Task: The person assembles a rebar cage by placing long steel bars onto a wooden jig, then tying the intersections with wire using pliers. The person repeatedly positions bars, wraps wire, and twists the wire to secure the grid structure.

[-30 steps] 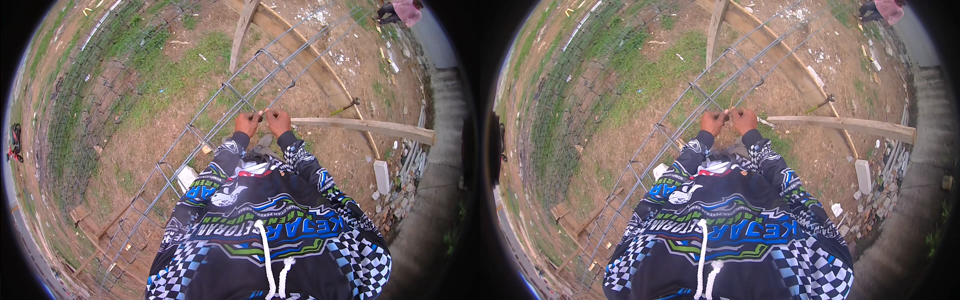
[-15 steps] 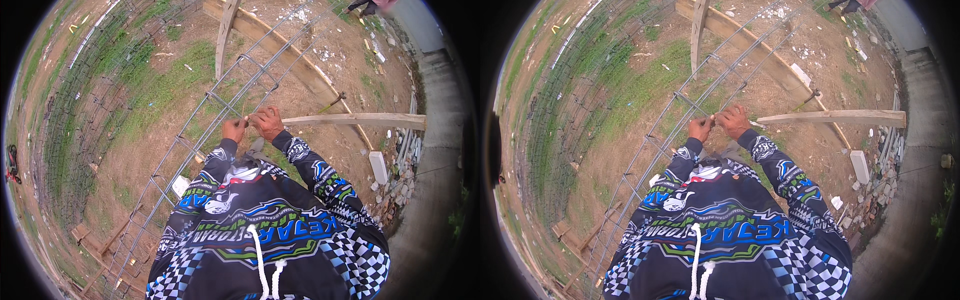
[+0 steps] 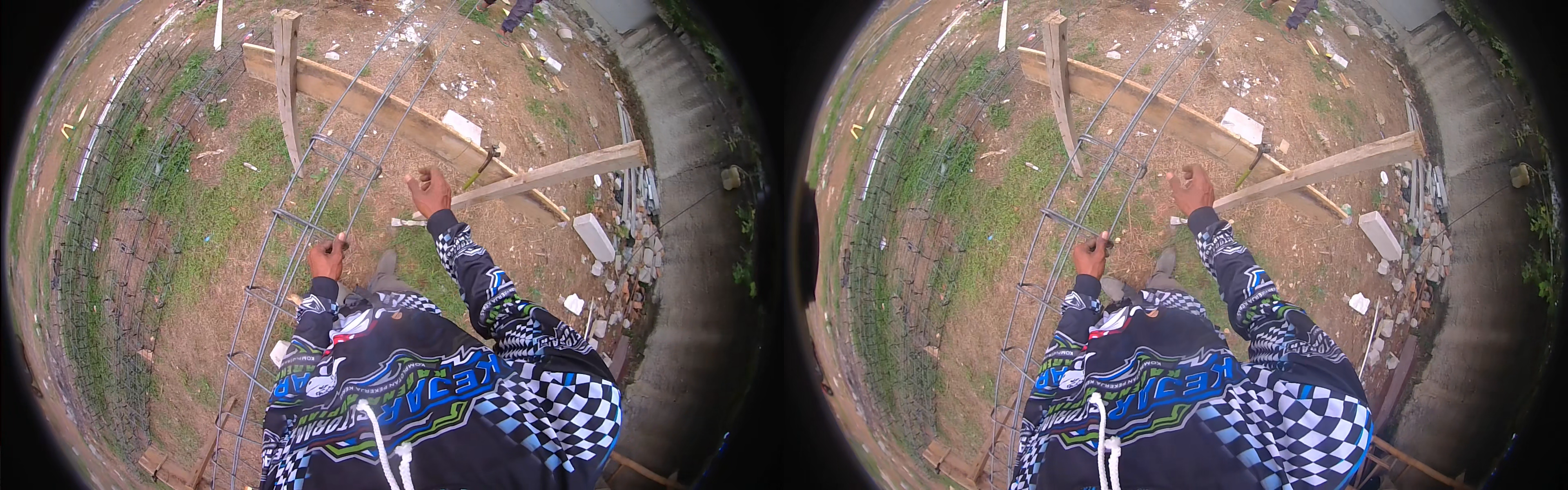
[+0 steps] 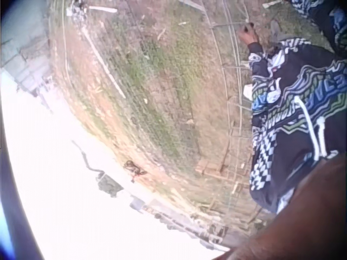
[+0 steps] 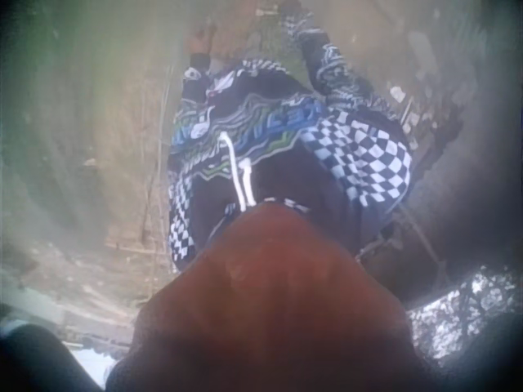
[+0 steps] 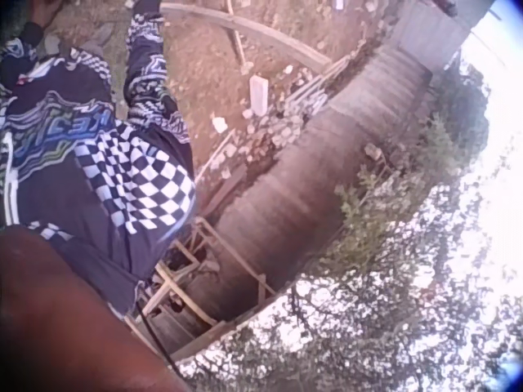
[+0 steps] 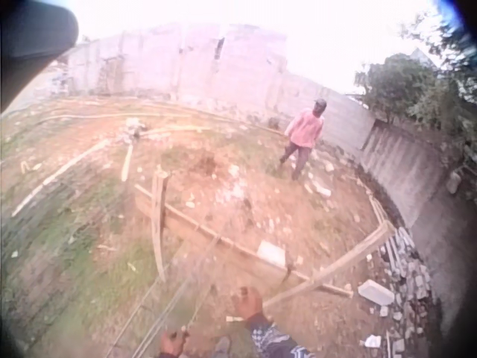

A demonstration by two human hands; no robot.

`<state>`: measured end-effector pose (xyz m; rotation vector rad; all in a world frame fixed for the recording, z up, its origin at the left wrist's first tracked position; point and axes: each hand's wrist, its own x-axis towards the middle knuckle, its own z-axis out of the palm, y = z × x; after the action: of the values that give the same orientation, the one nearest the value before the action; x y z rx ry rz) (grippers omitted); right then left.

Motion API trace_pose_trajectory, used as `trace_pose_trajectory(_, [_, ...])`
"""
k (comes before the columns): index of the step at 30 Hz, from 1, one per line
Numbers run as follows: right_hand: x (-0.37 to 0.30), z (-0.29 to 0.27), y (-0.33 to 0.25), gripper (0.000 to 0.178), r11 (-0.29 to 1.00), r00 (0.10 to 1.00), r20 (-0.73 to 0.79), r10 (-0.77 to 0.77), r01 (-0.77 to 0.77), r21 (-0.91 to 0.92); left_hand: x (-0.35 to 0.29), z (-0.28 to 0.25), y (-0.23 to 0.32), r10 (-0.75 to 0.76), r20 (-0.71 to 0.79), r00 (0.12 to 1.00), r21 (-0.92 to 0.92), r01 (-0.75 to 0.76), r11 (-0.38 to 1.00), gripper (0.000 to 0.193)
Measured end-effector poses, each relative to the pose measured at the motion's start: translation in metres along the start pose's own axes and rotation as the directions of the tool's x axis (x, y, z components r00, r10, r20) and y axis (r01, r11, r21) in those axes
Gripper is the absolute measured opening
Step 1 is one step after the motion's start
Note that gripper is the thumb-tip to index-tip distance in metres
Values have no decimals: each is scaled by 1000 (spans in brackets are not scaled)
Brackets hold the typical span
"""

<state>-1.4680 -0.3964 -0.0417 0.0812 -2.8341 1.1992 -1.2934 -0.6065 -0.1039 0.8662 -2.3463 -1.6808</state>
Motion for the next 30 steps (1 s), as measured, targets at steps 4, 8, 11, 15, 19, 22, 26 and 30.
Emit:
trace_pose_trajectory(4, [87,-77,86,55,917,747,-642,172,-359,-173,1,-5,10,-62,70,996,45,59,997,48])
trace_pose_trajectory(8, [137,-104,148,43,881,903,-304,303,-387,-273,3,3,-4,-48,49,998,-75,52,996,48])
trace_pose_trajectory(11, [139,-98,144,35,859,890,-330,315,-416,-300,0,-9,11,-97,92,991,-25,100,995,46])
trace_pose_trajectory(15, [124,-119,152,32,970,882,-467,54,-156,-184,-1,2,-2,-91,70,993,-94,98,991,49])
trace_pose_trajectory(19, [112,-192,85,31,989,837,-531,-134,81,-121,-6,-12,10,-172,84,981,-59,177,982,52])
trace_pose_trajectory(22, [103,-241,7,28,911,787,-616,-30,275,307,-5,-12,8,-184,92,979,-79,191,978,52])
trace_pose_trajectory(26, [96,-189,-21,32,311,990,-19,-141,62,948,-5,-6,2,-158,109,981,-120,171,978,52])
trace_pose_trajectory(30, [36,-77,-10,37,543,736,673,75,-596,591,-2,-7,4,-154,72,985,-93,161,983,51])
